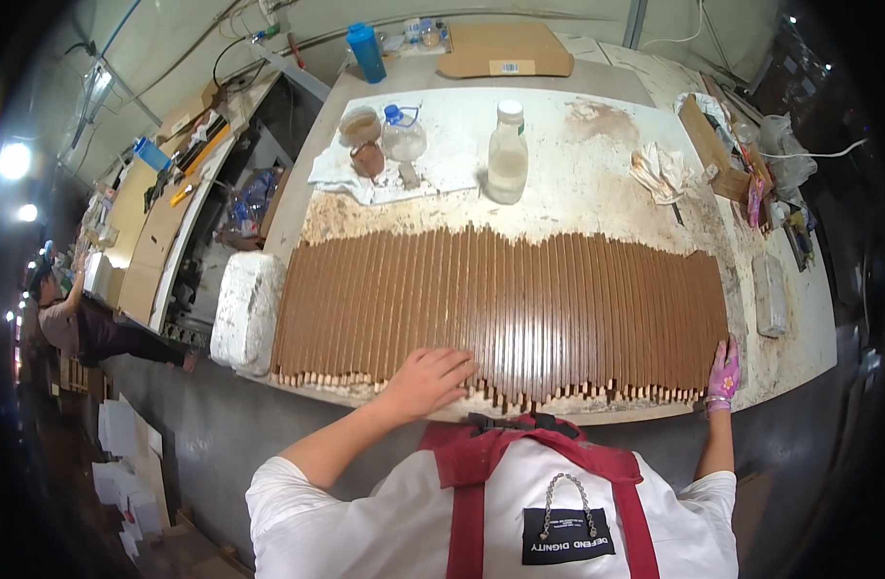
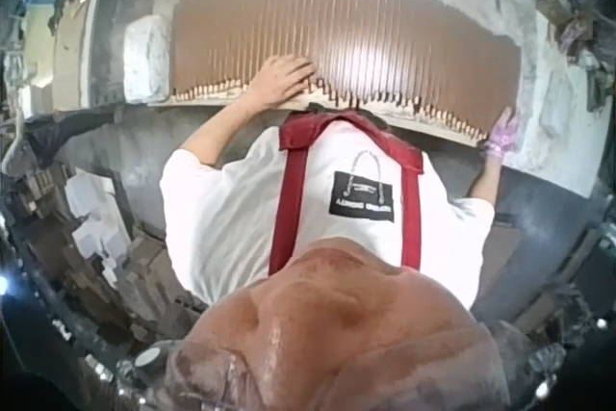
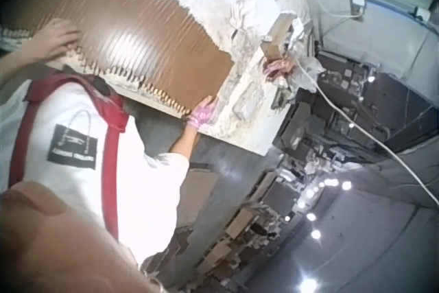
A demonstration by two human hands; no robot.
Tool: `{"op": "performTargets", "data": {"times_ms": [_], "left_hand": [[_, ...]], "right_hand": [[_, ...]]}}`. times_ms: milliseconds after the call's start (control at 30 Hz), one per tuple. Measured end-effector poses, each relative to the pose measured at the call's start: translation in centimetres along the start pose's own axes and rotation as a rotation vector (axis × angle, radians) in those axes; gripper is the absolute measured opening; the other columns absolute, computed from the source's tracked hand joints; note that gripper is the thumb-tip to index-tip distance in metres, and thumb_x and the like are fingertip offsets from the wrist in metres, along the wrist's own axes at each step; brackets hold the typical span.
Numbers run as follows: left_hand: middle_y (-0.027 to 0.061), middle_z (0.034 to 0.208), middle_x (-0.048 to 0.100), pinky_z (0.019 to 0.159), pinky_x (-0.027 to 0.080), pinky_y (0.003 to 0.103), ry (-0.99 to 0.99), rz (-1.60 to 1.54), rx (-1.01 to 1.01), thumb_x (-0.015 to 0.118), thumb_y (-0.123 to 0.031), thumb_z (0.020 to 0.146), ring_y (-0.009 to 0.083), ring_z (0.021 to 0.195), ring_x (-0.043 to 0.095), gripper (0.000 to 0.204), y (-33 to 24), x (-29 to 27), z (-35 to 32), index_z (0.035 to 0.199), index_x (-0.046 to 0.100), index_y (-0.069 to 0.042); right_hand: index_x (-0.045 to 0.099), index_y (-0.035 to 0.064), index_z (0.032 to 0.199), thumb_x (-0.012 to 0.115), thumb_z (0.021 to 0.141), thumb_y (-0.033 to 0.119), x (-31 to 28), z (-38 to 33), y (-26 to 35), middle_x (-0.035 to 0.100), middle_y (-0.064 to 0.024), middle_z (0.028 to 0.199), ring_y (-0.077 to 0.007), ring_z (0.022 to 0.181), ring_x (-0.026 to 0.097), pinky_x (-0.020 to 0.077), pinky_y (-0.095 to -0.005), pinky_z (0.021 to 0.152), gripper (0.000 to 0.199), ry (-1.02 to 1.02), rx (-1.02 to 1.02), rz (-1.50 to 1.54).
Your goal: The person wipes a large array of parallel wooden sticks on a workbench using a cloth and liquid from a plastic bottle. They repeatedly pour liquid onto the cloth and wipe sections of the sticks, occasionally adjusting the sticks' positions.
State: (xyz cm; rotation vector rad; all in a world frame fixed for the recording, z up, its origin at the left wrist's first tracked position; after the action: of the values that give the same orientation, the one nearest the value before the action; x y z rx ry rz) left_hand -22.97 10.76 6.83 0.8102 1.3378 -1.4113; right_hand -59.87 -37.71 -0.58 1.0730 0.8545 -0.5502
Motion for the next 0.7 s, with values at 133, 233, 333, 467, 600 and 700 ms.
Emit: {"op": "performTargets", "data": {"times_ms": [133,233,333,467,600,700], "left_hand": [[0.0121,0.101,0.067,0.082,0.049,0.041,-0.122,-0.127,-0.17,0.062,-0.022,0.087,0.0315,0.095,0.062,0.017,7.3,-3.3,4.6,0.093,0.066,-0.005],[0.0141,0.097,0.066,0.077,0.05,0.035,-0.236,-0.214,-0.307,0.059,-0.021,0.091,0.0259,0.086,0.063,0.021,13.0,-5.2,10.2,0.099,0.065,-0.002],[0.0109,0.097,0.066,0.077,0.049,0.031,-0.538,-0.426,-0.339,0.063,-0.018,0.089,0.0218,0.086,0.063,0.023,18.6,-6.2,14.8,0.105,0.063,-0.002],[0.0159,0.129,0.052,0.089,0.048,0.038,-0.738,-0.294,-0.212,0.07,-0.027,0.083,0.0292,0.111,0.055,0.06,19.1,-10.3,22.0,0.135,0.045,-0.01],[0.0206,0.129,0.051,0.101,0.042,0.041,-0.873,-0.16,-0.136,0.072,-0.025,0.08,0.0378,0.116,0.052,0.075,17.3,-11.6,27.4,0.141,0.032,-0.007],[0.0213,0.125,0.055,0.097,0.044,0.04,-0.652,-0.541,-0.265,0.07,-0.025,0.082,0.0378,0.115,0.054,0.07,19.1,-8.7,30.1,0.141,0.033,-0.012]], "right_hand": [[0.045,0.0016,0.137,0.043,0.099,0.044,-0.2,-0.3,1.0,0.05,-0.0216,0.136,-0.0357,0.126,0.047,0.0364,-0.0366,0.104,0.057,0.027,0.039,-0.025],[0.045,0.002,0.136,0.041,0.099,0.042,-0.3,0.0,-0.3,0.05,-0.0214,0.136,-0.0363,0.126,0.047,0.0366,-0.0369,0.104,0.055,0.003,0.008,-0.063],[0.045,0.0014,0.136,0.041,0.1,0.04,0.2,0.4,-0.4,0.05,-0.0216,0.135,-0.0369,0.125,0.048,0.0374,-0.037,0.103,0.053,-0.002,-0.041,-0.127],[0.045,0.0021,0.136,0.04,0.101,0.037,0.0,0.1,0.4,0.051,-0.0207,0.135,-0.0364,0.124,0.049,0.0384,-0.0371,0.103,0.05,-0.048,-0.048,-0.175],[0.045,0.0025,0.136,0.04,0.101,0.034,-0.2,-0.3,0.7,0.05,-0.0196,0.136,-0.0351,0.125,0.048,0.0377,-0.0366,0.103,0.048,-0.031,-0.025,-0.169],[0.045,0.002,0.136,0.04,0.101,0.033,-0.5,-0.3,0.6,0.05,-0.0192,0.136,-0.0341,0.127,0.047,0.0367,-0.0359,0.104,0.047,-0.034,-0.012,-0.167]]}}
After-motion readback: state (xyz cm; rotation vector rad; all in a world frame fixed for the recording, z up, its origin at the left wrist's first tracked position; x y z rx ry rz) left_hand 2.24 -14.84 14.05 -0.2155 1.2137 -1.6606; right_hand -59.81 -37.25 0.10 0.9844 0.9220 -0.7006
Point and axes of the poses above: each hand's wrist, its own z-axis towards the middle knuckle, its own x-axis out of the palm, y = z × x, the point moved 9 cm from there along z, towards the middle knuckle
